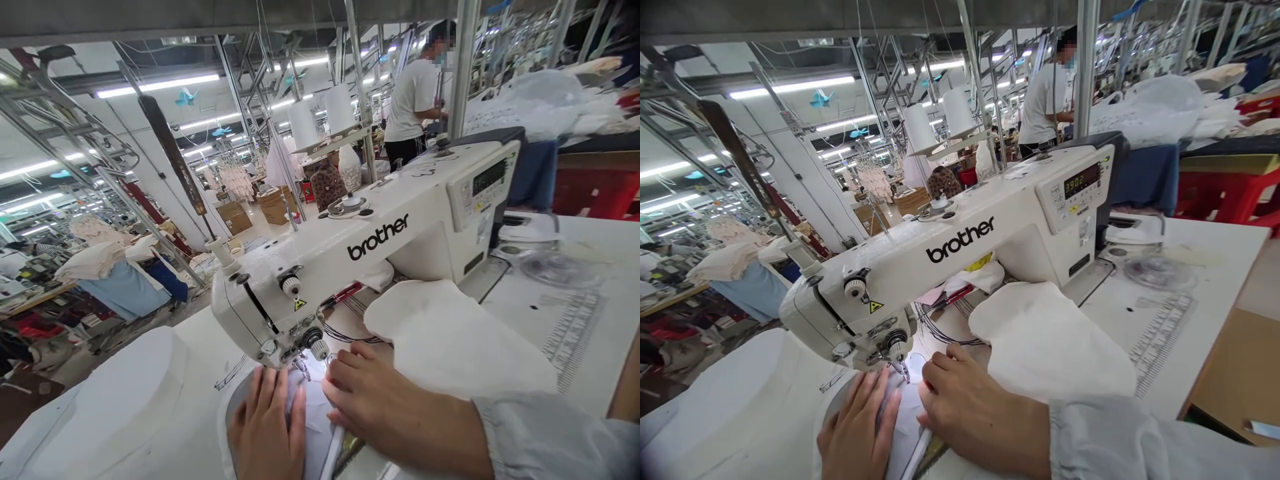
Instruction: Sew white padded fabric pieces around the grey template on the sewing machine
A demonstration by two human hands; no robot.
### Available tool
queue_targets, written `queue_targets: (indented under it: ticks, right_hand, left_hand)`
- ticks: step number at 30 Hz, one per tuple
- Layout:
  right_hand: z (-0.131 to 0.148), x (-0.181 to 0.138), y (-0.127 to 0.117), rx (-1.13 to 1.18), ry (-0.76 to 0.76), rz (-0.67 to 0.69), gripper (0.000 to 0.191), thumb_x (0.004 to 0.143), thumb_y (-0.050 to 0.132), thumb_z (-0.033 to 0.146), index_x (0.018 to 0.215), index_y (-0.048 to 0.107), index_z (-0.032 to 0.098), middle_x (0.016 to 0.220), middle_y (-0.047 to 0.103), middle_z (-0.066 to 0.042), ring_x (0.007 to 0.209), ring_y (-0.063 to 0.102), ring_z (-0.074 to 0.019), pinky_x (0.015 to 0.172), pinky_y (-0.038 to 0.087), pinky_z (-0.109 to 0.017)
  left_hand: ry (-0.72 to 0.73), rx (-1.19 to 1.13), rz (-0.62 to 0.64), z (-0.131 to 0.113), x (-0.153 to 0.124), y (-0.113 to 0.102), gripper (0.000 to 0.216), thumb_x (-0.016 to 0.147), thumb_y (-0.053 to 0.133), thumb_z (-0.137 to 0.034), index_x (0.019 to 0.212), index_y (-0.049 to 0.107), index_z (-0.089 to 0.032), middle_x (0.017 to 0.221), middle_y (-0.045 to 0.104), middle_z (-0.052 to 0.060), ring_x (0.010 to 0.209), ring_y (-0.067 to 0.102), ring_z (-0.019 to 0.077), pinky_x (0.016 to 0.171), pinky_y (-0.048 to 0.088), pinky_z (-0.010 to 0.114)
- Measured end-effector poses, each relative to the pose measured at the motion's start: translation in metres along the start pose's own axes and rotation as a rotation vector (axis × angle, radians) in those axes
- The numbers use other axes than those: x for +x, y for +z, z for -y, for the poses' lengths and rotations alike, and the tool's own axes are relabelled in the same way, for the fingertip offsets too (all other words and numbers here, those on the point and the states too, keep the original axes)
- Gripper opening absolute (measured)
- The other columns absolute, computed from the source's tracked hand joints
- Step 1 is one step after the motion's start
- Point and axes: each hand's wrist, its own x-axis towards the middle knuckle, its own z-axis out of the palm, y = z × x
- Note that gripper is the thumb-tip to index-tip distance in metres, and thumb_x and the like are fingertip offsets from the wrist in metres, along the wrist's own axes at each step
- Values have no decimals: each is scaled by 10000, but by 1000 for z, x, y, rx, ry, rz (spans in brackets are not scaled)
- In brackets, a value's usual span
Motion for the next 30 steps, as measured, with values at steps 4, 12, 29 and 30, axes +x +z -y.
queue_targets:
  ticks: [4, 12, 29, 30]
  right_hand:
    - [1, 0, 6, -31, -9, -38, 201, 969, 617, 338, 947, 606, 138, 947, 594, -49, 903, 518, -223, 836, 366, -389]
    - [9, 6, 10, -92, 12, -44, 309, 915, 688, 435, 890, 627, 133, 889, 598, -44, 859, 536, -217, 804, 396, -386]
    - [9, 6, -6, 193, 104, 97, 166, 978, 593, 351, 956, 610, 188, 1128, 589, -50, 1057, 515, -247, 920, 379, -445]
    - [10, 6, -6, 200, 109, 90, 163, 971, 602, 352, 985, 612, 190, 1164, 580, -57, 1084, 505, -258, 933, 379, -454]
  left_hand:
    - [-10, 7, 55, -6, -3, -3, 453, 975, 319, -337, 1241, 653, -186, 1333, 639, 94, 1306, 523, 319, 994, 417, 542]
    - [164, -165, 100, 26, 13, 3, 380, 968, 383, -395, 1149, 675, -233, 1174, 721, 65, 1163, 620, 264, 1030, 376, 492]
    - [170, -279, 181, 28, 24, -4, 340, 973, 398, -399, 1039, 691, -242, 967, 725, 38, 1004, 643, 264, 995, 370, 520]
    - [189, -286, 195, 29, 26, -4, 338, 968, 408, -416, 996, 701, -248, 932, 729, 25, 966, 655, 248, 993, 379, 498]
